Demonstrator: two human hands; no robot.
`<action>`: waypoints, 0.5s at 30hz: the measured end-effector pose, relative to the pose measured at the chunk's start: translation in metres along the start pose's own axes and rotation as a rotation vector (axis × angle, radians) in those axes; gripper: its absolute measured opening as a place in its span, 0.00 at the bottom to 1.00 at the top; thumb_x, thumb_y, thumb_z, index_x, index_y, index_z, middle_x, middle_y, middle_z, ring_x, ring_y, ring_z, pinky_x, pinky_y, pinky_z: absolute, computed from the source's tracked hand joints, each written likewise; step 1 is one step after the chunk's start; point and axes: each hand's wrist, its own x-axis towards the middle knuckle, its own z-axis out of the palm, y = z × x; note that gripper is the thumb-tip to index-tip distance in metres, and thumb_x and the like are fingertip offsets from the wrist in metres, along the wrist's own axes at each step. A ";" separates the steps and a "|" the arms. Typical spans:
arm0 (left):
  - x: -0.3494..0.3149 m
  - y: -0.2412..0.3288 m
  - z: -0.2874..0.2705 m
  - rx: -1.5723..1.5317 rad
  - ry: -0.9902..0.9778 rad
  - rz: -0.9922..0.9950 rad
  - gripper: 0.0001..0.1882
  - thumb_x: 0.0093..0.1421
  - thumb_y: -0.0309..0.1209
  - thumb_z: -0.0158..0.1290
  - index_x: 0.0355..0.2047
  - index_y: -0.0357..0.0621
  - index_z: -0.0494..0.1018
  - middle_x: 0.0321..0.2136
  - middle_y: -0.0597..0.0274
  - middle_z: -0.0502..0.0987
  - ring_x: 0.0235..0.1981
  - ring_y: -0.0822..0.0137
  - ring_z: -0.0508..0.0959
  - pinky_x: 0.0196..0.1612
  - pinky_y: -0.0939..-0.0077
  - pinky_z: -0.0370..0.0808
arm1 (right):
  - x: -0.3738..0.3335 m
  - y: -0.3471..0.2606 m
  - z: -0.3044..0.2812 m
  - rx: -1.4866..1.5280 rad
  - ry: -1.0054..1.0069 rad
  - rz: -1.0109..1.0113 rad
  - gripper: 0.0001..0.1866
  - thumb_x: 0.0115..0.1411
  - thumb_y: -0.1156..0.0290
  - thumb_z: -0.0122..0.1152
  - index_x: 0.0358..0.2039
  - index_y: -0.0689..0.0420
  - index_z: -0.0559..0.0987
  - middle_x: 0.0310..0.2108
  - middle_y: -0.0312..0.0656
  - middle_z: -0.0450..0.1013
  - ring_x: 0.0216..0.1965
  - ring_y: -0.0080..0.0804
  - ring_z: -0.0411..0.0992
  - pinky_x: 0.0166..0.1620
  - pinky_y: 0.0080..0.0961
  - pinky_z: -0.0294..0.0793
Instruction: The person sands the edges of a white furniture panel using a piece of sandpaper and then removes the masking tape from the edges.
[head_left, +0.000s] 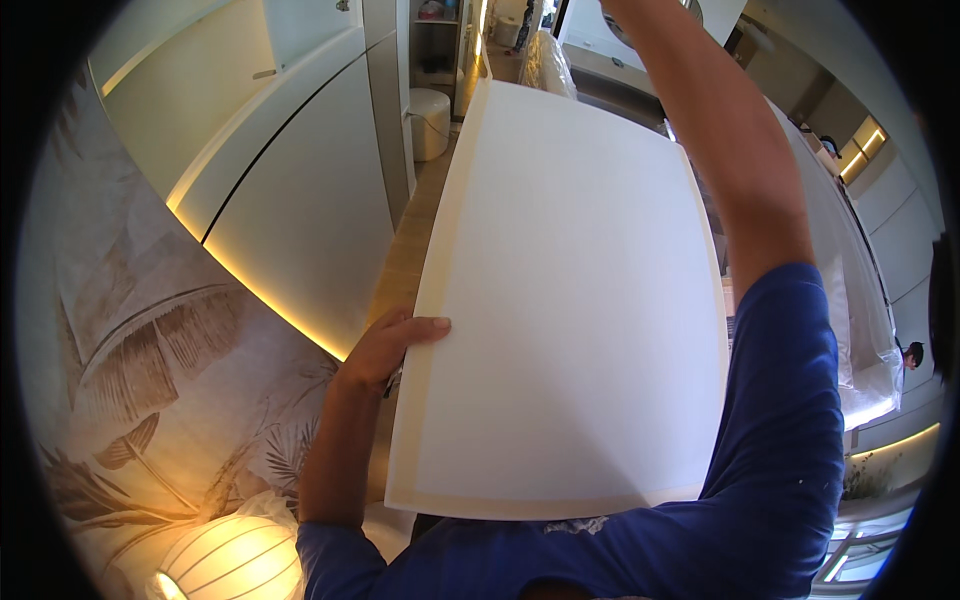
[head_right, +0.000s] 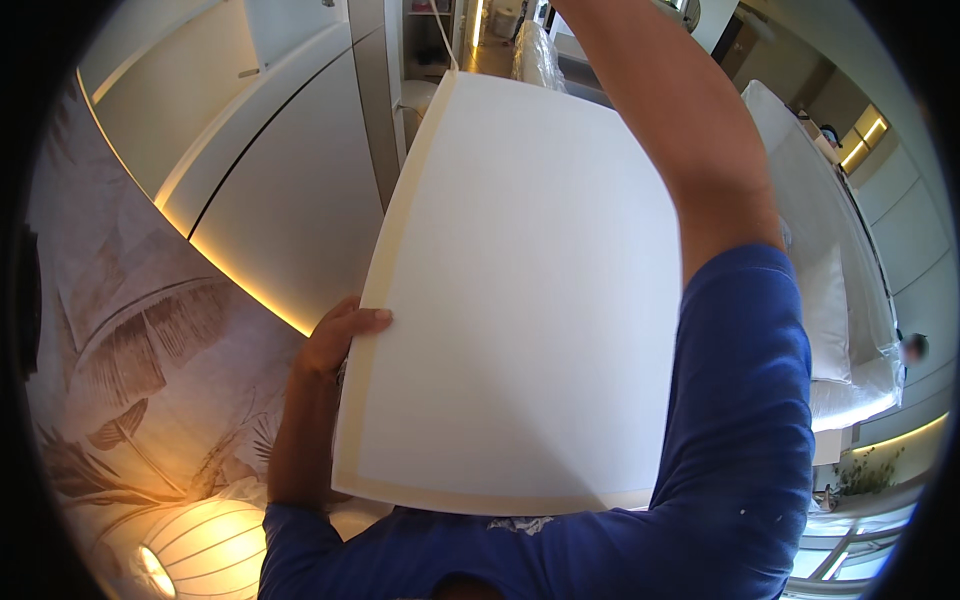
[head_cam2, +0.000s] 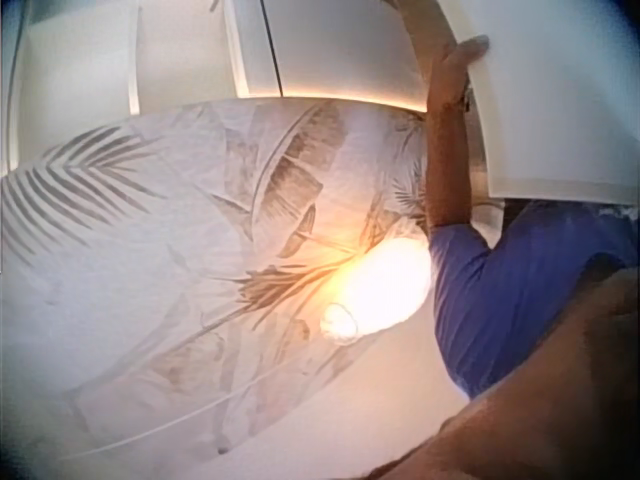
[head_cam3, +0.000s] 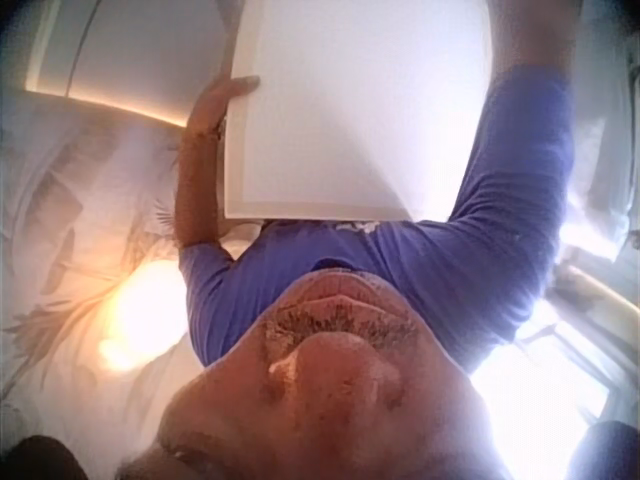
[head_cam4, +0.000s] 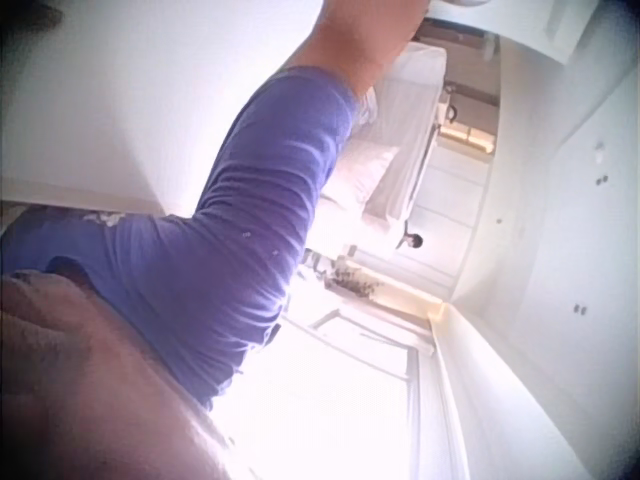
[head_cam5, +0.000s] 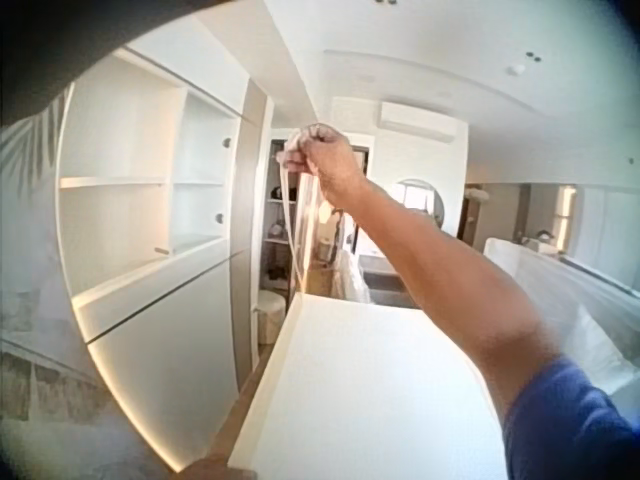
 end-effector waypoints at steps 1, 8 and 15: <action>-0.008 -0.002 -0.008 -0.021 0.060 -0.002 0.24 0.61 0.40 0.60 0.46 0.28 0.78 0.37 0.52 0.82 0.37 0.65 0.82 0.43 0.71 0.76 | -0.017 -0.002 0.020 -0.017 -0.116 0.125 0.06 0.72 0.77 0.50 0.36 0.58 0.74 0.32 0.42 0.77 0.34 0.35 0.80 0.41 0.30 0.83; 0.001 -0.005 -0.010 -0.023 0.006 0.017 0.25 0.60 0.41 0.60 0.46 0.28 0.78 0.37 0.50 0.82 0.38 0.64 0.82 0.42 0.71 0.77 | -0.123 -0.056 0.052 -0.014 -0.486 0.082 0.07 0.70 0.84 0.48 0.41 0.60 0.75 0.35 0.39 0.76 0.33 0.29 0.79 0.41 0.26 0.81; 0.005 -0.018 -0.014 -0.067 0.028 -0.013 0.28 0.60 0.45 0.60 0.48 0.30 0.78 0.41 0.48 0.82 0.40 0.62 0.82 0.44 0.68 0.77 | -0.173 -0.163 0.017 -0.029 -0.378 0.093 0.09 0.73 0.75 0.47 0.47 0.62 0.76 0.32 0.40 0.77 0.27 0.26 0.76 0.31 0.23 0.79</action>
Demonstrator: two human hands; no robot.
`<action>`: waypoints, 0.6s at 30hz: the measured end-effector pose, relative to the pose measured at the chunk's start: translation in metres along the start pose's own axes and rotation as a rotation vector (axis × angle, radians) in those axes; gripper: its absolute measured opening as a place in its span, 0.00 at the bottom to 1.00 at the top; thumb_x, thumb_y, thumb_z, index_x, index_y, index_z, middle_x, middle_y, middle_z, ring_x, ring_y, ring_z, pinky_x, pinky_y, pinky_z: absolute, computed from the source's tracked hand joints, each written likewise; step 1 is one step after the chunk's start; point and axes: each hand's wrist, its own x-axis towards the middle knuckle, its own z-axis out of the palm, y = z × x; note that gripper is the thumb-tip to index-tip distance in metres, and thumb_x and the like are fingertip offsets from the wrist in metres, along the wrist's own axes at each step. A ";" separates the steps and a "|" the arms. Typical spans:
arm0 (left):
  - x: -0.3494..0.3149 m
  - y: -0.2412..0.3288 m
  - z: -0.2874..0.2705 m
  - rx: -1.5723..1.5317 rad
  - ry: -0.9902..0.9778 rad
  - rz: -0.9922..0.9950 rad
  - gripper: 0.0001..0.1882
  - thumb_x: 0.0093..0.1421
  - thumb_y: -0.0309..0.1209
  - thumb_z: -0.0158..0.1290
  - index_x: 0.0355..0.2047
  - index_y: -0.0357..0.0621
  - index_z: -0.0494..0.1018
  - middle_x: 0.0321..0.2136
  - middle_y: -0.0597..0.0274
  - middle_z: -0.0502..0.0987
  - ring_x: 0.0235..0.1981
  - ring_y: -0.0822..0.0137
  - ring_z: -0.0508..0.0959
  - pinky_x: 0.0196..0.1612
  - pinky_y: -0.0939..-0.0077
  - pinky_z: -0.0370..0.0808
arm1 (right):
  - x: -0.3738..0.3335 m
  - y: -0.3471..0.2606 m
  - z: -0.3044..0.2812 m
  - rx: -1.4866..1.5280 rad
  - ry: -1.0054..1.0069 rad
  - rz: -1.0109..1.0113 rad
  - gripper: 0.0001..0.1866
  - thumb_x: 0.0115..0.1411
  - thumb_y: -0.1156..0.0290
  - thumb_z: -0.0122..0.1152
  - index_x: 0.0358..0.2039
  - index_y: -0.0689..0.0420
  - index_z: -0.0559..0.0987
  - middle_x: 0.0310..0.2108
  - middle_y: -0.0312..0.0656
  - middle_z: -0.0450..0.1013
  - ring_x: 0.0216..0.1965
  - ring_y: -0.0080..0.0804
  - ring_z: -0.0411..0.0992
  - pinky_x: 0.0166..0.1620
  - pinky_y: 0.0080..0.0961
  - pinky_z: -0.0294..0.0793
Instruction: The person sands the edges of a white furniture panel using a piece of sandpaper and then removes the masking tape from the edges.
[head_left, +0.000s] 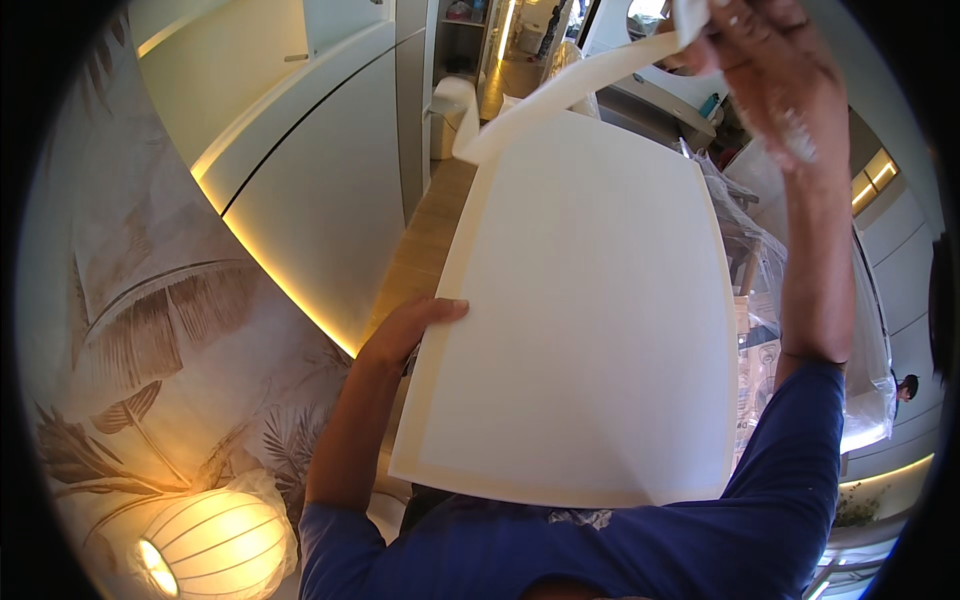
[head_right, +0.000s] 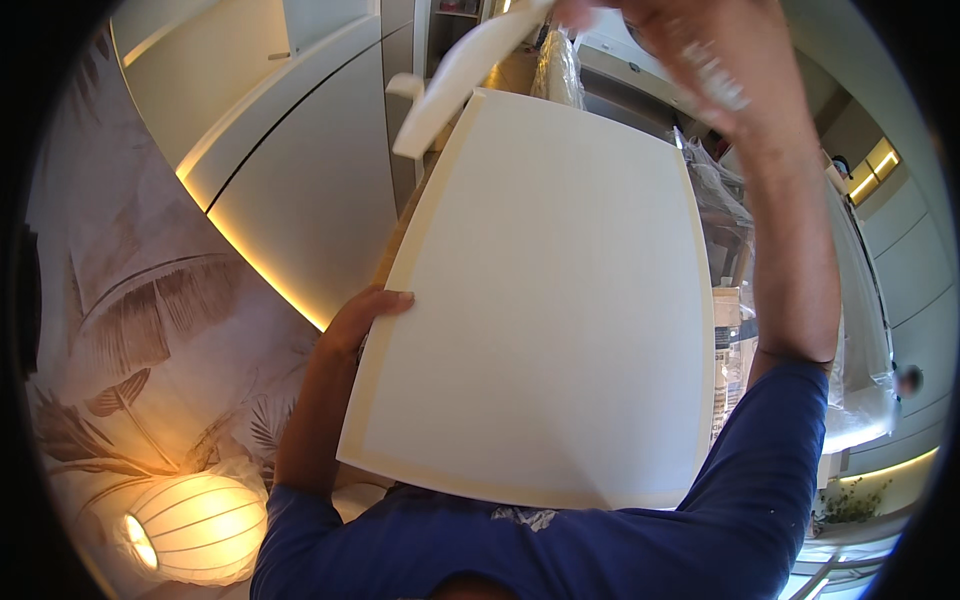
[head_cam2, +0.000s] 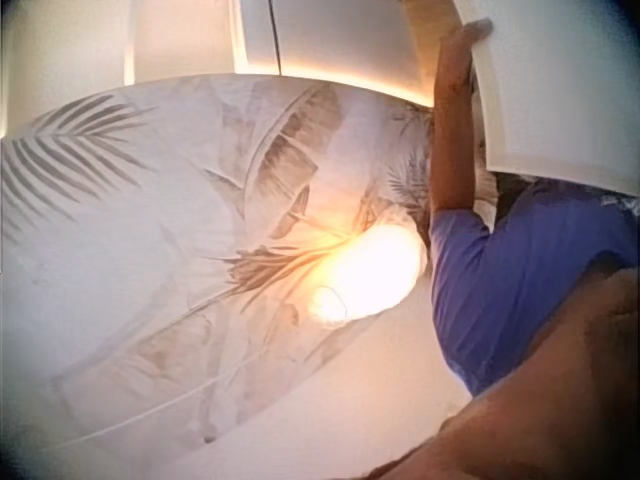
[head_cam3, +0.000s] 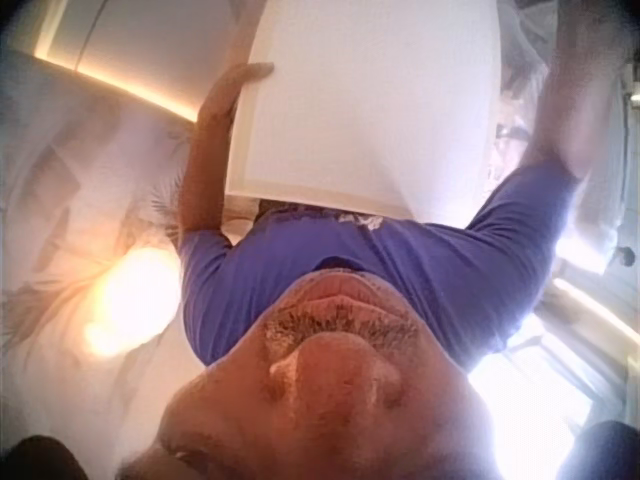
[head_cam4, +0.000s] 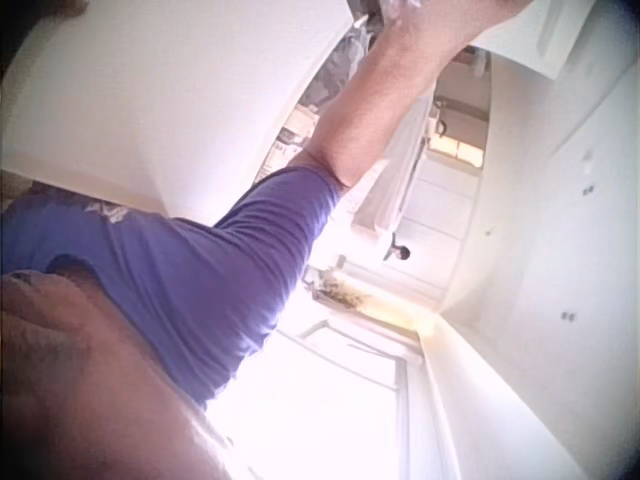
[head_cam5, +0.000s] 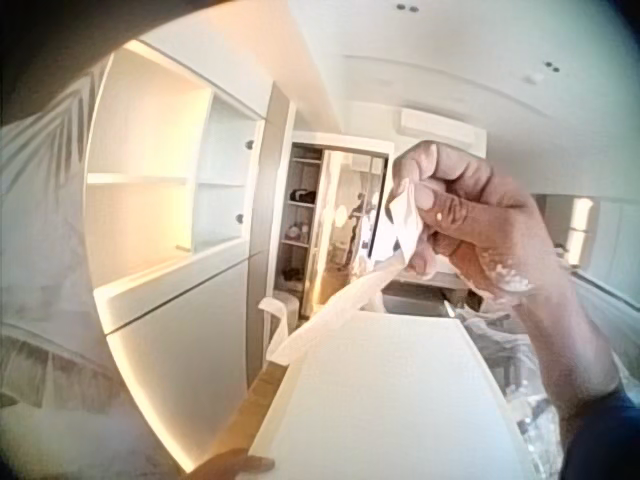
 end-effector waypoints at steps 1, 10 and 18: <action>0.001 -0.004 -0.005 -0.015 -0.020 0.007 0.28 0.60 0.46 0.60 0.48 0.30 0.77 0.41 0.48 0.82 0.40 0.61 0.82 0.45 0.68 0.77 | -0.001 0.000 -0.013 -0.037 0.067 0.064 0.08 0.73 0.75 0.48 0.46 0.61 0.76 0.31 0.39 0.77 0.27 0.26 0.76 0.30 0.23 0.78; 0.001 0.014 0.003 0.002 -0.098 0.037 0.27 0.61 0.44 0.61 0.48 0.30 0.78 0.40 0.50 0.82 0.39 0.63 0.82 0.45 0.69 0.78 | -0.013 0.173 -0.123 -0.514 0.077 0.345 0.21 0.62 0.50 0.54 0.37 0.56 0.81 0.29 0.33 0.69 0.27 0.24 0.66 0.33 0.23 0.71; 0.003 0.016 0.002 -0.019 -0.151 0.010 0.24 0.62 0.42 0.61 0.47 0.30 0.79 0.39 0.51 0.82 0.38 0.65 0.83 0.43 0.71 0.78 | 0.026 0.357 -0.073 -1.537 -0.091 0.401 0.21 0.62 0.57 0.59 0.47 0.58 0.81 0.37 0.53 0.80 0.38 0.42 0.81 0.41 0.38 0.80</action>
